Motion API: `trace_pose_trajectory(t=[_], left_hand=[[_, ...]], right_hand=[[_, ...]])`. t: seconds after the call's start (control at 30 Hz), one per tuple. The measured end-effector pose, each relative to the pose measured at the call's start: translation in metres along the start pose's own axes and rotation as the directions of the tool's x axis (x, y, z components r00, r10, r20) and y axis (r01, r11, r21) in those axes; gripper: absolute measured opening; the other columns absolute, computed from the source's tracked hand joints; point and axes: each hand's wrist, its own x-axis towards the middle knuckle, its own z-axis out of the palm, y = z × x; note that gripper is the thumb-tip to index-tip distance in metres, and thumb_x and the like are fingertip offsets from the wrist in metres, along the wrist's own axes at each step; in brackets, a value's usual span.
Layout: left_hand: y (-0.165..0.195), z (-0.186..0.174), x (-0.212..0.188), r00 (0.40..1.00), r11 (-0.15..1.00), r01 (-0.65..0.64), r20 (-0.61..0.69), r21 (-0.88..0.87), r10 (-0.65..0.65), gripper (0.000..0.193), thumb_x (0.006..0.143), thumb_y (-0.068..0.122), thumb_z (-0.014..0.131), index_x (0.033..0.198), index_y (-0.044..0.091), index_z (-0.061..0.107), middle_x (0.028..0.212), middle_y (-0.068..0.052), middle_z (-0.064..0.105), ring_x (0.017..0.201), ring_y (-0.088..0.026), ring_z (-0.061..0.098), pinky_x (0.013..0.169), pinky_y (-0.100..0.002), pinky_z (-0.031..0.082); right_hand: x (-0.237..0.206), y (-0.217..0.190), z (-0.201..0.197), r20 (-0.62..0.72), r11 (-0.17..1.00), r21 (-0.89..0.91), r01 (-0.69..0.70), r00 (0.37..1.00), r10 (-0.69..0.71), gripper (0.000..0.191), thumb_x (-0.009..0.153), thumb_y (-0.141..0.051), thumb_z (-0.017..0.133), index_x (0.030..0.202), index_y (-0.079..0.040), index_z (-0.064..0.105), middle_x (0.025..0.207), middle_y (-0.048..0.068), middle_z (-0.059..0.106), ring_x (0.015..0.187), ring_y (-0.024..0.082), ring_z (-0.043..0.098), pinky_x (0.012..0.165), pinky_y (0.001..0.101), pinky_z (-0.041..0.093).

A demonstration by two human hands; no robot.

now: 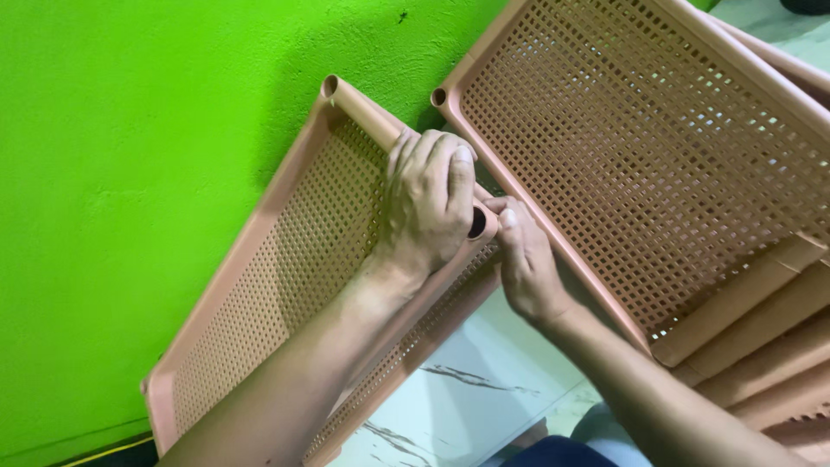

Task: The person assembles a pink plastic multi-tier shelf, fitting cylindrical leg tubes into the corner sockets of perforated trays by hand. They attach legs one at a time, stack the trays, and press the final leg into place on the top tier.

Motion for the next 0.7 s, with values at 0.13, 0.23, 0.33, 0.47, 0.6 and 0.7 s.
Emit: trace_pose_trajectory(t=[0.13, 0.23, 0.33, 0.47, 0.6, 0.7], left_hand=[[-0.001, 0.003, 0.001, 1.000, 0.999, 0.029, 0.009, -0.016, -0.028, 0.033, 0.109, 0.025, 0.037, 0.096, 0.005, 0.060, 0.096, -0.014, 0.063, 0.100, -0.035, 0.062, 0.111, -0.057, 0.038], [-0.002, 0.005, 0.000, 0.999, 1.000, 0.023, -0.036, -0.006, -0.024, 0.032, 0.109, 0.025, 0.039, 0.097, 0.005, 0.061, 0.098, -0.016, 0.064, 0.101, -0.037, 0.063, 0.113, -0.060, 0.039], [-0.003, 0.006, -0.003, 0.995, 1.000, -0.007, -0.102, 0.001, 0.007, 0.032, 0.108, 0.025, 0.042, 0.098, 0.004, 0.064, 0.099, -0.017, 0.066, 0.101, -0.038, 0.064, 0.108, -0.060, 0.042], [-0.002, 0.005, -0.005, 0.976, 0.998, -0.041, -0.213, -0.038, 0.032, 0.034, 0.111, 0.025, 0.043, 0.096, 0.005, 0.066, 0.099, -0.017, 0.070, 0.101, -0.036, 0.067, 0.101, -0.056, 0.048], [-0.003, -0.005, -0.012, 0.975, 0.991, -0.018, -0.223, -0.133, -0.012, 0.033, 0.107, 0.022, 0.046, 0.090, 0.002, 0.067, 0.091, -0.016, 0.070, 0.084, -0.031, 0.068, 0.101, -0.053, 0.052], [-0.003, -0.018, -0.025, 0.974, 0.987, -0.027, -0.224, -0.161, -0.010, 0.032, 0.107, 0.020, 0.049, 0.088, 0.003, 0.067, 0.088, -0.015, 0.070, 0.081, -0.027, 0.069, 0.108, -0.053, 0.052]], right_hand=[[0.005, -0.014, -0.049, -0.029, 0.889, -0.459, -0.009, 1.000, -0.004, 0.035, 0.105, -0.029, 0.049, 0.123, -0.003, 0.064, 0.116, 0.018, 0.066, 0.110, 0.033, 0.063, 0.096, 0.0422, 0.050], [0.010, -0.032, -0.125, -0.164, 0.362, -0.890, -0.278, 0.935, 0.315, 0.042, 0.100, -0.040, 0.062, 0.123, -0.005, 0.070, 0.122, 0.021, 0.069, 0.112, 0.037, 0.067, 0.096, 0.0493, 0.055], [0.008, -0.040, -0.191, -0.364, -0.070, -0.920, -0.386, 0.774, 0.518, 0.045, 0.096, -0.046, 0.067, 0.124, -0.010, 0.071, 0.122, 0.023, 0.069, 0.113, 0.039, 0.066, 0.095, 0.0525, 0.054], [-0.007, -0.038, -0.225, -0.358, -0.311, -0.915, -0.258, 0.873, 0.330, 0.041, 0.096, -0.051, 0.069, 0.114, -0.015, 0.075, 0.114, 0.023, 0.071, 0.113, 0.038, 0.065, 0.099, 0.0484, 0.052], [-0.020, -0.050, -0.243, -0.415, 0.046, -0.901, -0.431, 0.889, 0.195, 0.035, 0.097, -0.045, 0.067, 0.115, -0.015, 0.075, 0.104, 0.020, 0.071, 0.099, 0.035, 0.066, 0.089, 0.0466, 0.054], [-0.036, -0.060, -0.251, -0.455, -0.014, -0.886, -0.464, 0.862, 0.223, 0.035, 0.098, -0.044, 0.066, 0.115, -0.014, 0.074, 0.103, 0.018, 0.070, 0.097, 0.033, 0.065, 0.087, 0.0449, 0.053]])
